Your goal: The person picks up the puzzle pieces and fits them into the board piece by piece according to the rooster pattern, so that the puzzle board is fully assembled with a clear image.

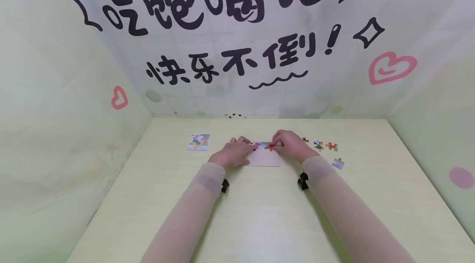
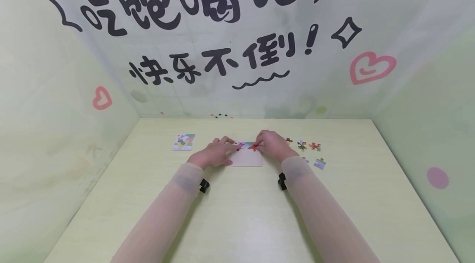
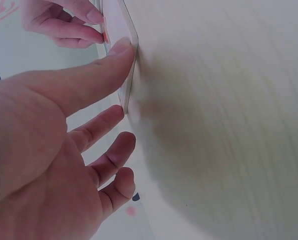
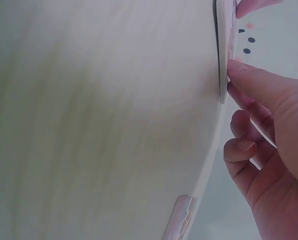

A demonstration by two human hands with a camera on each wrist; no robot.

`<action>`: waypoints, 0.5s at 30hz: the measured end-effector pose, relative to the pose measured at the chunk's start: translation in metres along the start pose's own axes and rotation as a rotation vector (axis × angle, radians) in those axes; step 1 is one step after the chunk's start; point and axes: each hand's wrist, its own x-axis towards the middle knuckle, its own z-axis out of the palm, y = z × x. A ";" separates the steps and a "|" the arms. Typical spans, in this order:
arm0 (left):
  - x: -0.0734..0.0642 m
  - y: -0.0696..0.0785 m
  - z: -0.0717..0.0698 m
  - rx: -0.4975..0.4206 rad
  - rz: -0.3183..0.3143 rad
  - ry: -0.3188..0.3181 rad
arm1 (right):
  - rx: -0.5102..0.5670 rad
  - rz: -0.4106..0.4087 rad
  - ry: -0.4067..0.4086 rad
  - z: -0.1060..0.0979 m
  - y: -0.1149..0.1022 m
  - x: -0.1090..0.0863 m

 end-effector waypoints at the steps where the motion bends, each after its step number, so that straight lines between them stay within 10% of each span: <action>1: 0.000 0.000 0.000 0.000 -0.003 0.002 | -0.001 0.000 0.001 0.000 0.000 0.000; 15: 0.000 0.001 0.001 0.001 -0.024 0.020 | -0.040 0.023 -0.016 -0.001 -0.004 -0.003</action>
